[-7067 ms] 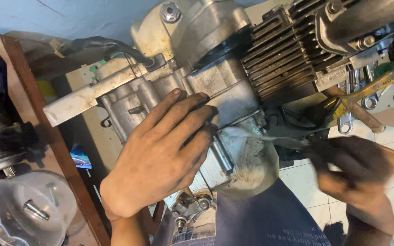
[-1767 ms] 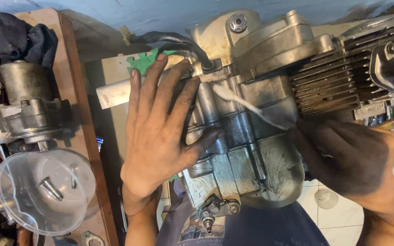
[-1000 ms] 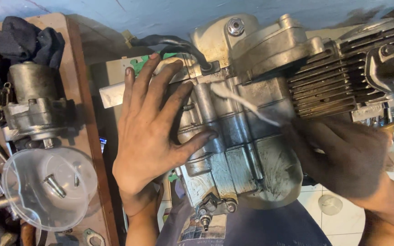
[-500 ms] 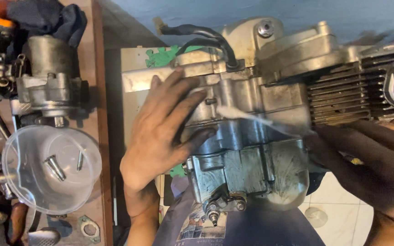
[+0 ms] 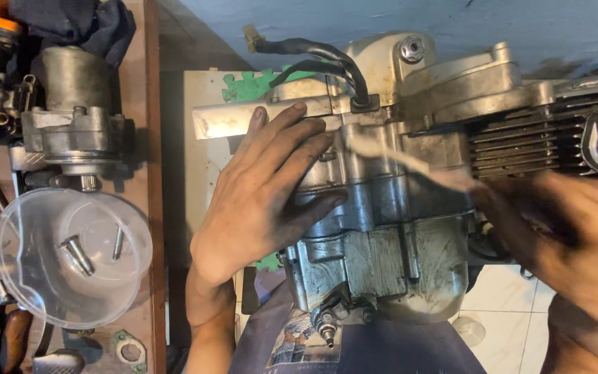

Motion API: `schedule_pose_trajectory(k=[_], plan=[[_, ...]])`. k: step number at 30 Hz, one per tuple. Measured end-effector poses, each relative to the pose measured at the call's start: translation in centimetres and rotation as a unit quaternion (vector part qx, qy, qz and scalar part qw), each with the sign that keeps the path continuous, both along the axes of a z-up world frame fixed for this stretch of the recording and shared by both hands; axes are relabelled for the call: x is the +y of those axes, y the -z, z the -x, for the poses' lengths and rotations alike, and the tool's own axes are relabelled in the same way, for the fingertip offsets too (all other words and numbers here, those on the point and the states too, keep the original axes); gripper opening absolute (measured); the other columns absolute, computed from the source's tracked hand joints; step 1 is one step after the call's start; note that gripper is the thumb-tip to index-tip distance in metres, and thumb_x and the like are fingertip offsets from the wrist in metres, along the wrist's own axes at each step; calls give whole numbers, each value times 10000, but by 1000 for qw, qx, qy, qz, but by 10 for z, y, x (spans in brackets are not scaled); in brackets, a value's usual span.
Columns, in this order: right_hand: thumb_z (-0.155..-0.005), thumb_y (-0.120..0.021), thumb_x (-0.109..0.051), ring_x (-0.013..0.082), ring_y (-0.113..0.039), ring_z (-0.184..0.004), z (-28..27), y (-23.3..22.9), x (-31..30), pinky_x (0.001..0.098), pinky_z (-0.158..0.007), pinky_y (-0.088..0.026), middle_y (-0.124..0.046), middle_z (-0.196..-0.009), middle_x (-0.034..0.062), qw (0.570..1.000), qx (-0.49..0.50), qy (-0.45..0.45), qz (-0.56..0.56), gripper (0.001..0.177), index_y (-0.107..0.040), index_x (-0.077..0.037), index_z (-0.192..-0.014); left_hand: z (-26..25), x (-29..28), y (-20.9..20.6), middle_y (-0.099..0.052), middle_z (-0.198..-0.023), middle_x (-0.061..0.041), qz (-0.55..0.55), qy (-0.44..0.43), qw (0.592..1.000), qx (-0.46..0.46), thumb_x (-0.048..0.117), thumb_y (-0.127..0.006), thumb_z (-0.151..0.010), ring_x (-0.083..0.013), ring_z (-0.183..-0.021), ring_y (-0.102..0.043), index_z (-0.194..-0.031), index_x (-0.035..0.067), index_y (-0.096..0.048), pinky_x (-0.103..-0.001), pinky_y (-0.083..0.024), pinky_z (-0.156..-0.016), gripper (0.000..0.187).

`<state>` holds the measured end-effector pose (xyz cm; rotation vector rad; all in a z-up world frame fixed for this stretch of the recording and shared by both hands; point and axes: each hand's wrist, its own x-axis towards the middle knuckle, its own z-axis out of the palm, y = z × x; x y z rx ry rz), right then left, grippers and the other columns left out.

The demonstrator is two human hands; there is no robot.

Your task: The person cleans the exterior of a motorcycle engine using a wire brush and a metal scraper. They scrub the engine casing and fins with the brush, then use the scraper to remove residue from the surface.

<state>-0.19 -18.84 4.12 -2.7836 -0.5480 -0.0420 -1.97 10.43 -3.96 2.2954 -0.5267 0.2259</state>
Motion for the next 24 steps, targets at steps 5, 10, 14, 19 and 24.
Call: schedule_pose_trajectory(k=[5, 10, 14, 19, 24], plan=[[-850, -857, -99, 232, -660, -576, 9, 24, -22, 334, -564, -492, -708, -701, 131, 996, -31, 20, 84, 147, -772, 21, -843, 0, -4, -5, -591, -1426, -162, -9, 0, 1000, -10, 370, -894, -841, -365, -1463, -472, -1465, 38, -529, -621, -292, -1277, 796], [-1016, -853, -160, 159, -671, -666, 36, 33, -51, 268, -630, -481, -707, -816, 54, 999, -21, 37, 4, 168, -737, -48, -967, 3, -5, -13, -521, -1525, -184, -9, -64, 998, 27, 357, -899, -808, -384, -1499, -456, -1570, 31, -378, -604, -294, -1294, 978], [-829, -859, -107, 218, -637, -569, 15, 21, -16, 348, -564, -463, -667, -690, 93, 1000, -6, 26, -9, 159, -765, -8, -910, 4, -7, -2, -492, -1554, -195, 12, -65, 998, 23, 365, -922, -795, -369, -1480, -463, -1572, 12, -328, -628, -260, -1296, 1040], [-845, -827, -101, 242, -600, -506, 3, 23, -10, 357, -474, -428, -689, -700, 118, 986, -129, -95, 46, 138, -766, 22, -852, 6, -9, -4, -531, -1554, -162, -2, -70, 997, 16, 330, -938, -787, -380, -1496, -477, -1585, 27, -353, -629, -284, -1302, 1035], [-820, -788, -38, 268, -661, -601, -7, -1, 9, 354, -541, -494, -711, -766, 137, 982, -75, -174, 18, 154, -742, 36, -947, 21, -2, 6, -522, -1542, -164, 13, -105, 994, -3, 318, -947, -807, -363, -1473, -503, -1565, 37, -377, -621, -332, -1297, 989]])
